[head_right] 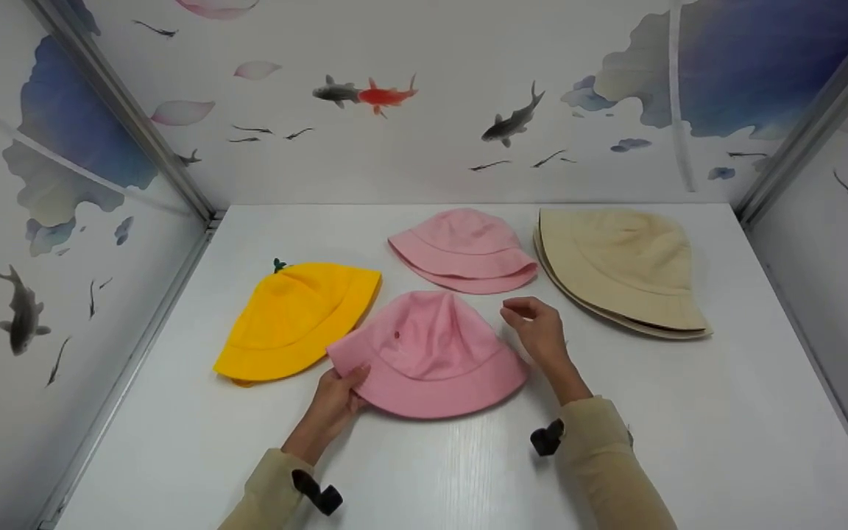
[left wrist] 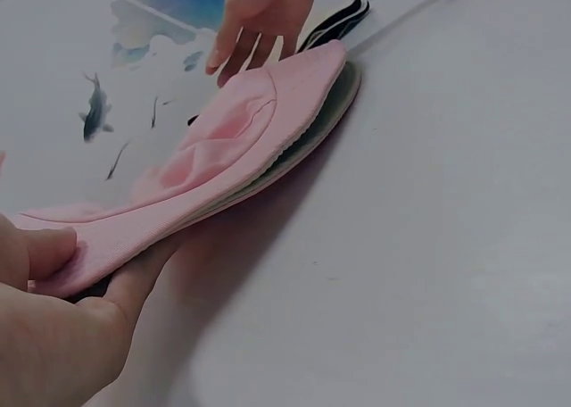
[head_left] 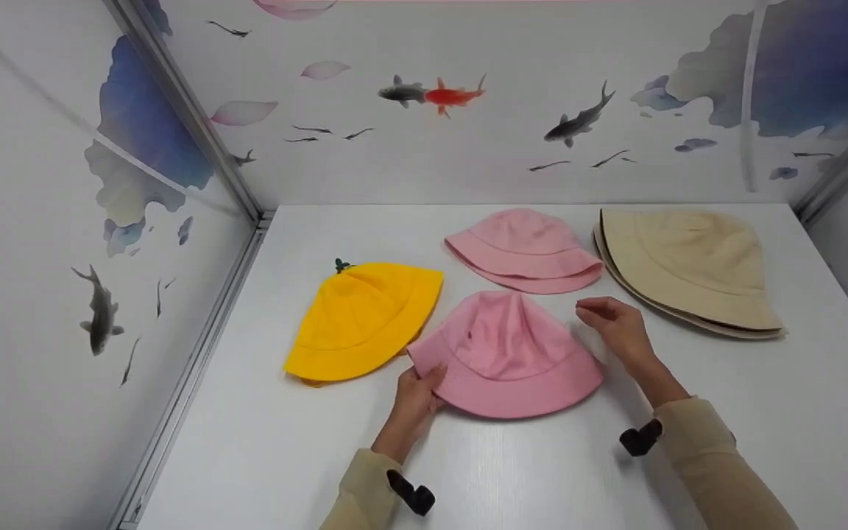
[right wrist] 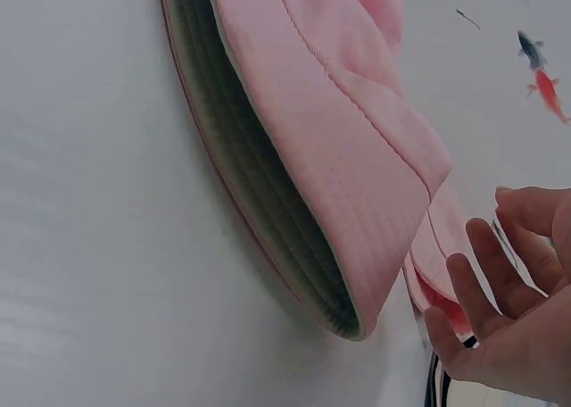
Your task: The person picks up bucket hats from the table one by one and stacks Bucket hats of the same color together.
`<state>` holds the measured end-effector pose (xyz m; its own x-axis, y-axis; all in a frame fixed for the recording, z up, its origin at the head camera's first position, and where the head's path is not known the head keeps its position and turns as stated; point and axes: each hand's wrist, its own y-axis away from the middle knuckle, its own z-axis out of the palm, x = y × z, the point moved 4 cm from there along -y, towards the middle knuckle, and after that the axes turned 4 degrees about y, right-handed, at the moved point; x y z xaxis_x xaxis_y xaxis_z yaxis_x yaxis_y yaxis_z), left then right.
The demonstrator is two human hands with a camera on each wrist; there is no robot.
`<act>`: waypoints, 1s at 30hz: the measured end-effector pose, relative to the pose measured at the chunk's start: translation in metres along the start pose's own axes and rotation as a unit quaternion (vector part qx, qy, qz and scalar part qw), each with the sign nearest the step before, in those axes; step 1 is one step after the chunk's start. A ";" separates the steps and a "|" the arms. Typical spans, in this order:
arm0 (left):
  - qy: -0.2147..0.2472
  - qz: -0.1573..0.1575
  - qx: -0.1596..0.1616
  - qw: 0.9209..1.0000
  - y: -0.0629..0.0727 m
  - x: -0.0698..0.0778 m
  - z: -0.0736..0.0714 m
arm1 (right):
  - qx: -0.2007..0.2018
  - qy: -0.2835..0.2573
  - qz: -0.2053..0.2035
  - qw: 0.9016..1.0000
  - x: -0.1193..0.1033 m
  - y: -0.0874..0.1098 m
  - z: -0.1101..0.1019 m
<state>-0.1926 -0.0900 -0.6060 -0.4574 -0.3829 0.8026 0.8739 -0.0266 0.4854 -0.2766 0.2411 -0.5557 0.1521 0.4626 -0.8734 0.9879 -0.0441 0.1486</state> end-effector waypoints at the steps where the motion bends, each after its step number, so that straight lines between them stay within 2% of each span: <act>1: -0.001 0.000 0.001 1.000 0.000 0.000 0.000 | -0.001 0.003 0.002 1.000 0.000 -0.002 -0.001; 7: 0.004 0.009 0.002 1.000 0.001 0.000 -0.001 | 0.001 0.015 0.003 1.000 -0.002 -0.017 -0.005; 13: 0.001 0.012 0.003 1.000 0.002 0.002 -0.001 | 0.045 0.064 -0.047 0.996 0.001 -0.032 -0.010; 16: -0.006 0.010 0.006 1.000 0.002 0.003 -0.001 | 0.061 0.072 -0.055 0.994 0.003 -0.037 -0.012; 22: -0.015 -0.006 0.023 1.000 0.000 0.003 -0.002 | 0.035 0.072 -0.017 0.997 0.003 -0.049 -0.012; 25: -0.011 -0.008 0.022 1.000 -0.001 0.002 -0.002 | 0.019 0.067 0.010 0.998 0.001 -0.056 -0.013; 30: -0.006 -0.007 0.019 1.000 -0.001 0.000 -0.005 | 0.018 0.047 0.055 0.997 -0.005 -0.069 -0.015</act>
<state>-0.1930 -0.0943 -0.6081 -0.4709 -0.3719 0.8000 0.8612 0.0028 0.5082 -0.3456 0.2549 -0.5551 0.2583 0.5340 -0.8051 0.9660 -0.1302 0.2235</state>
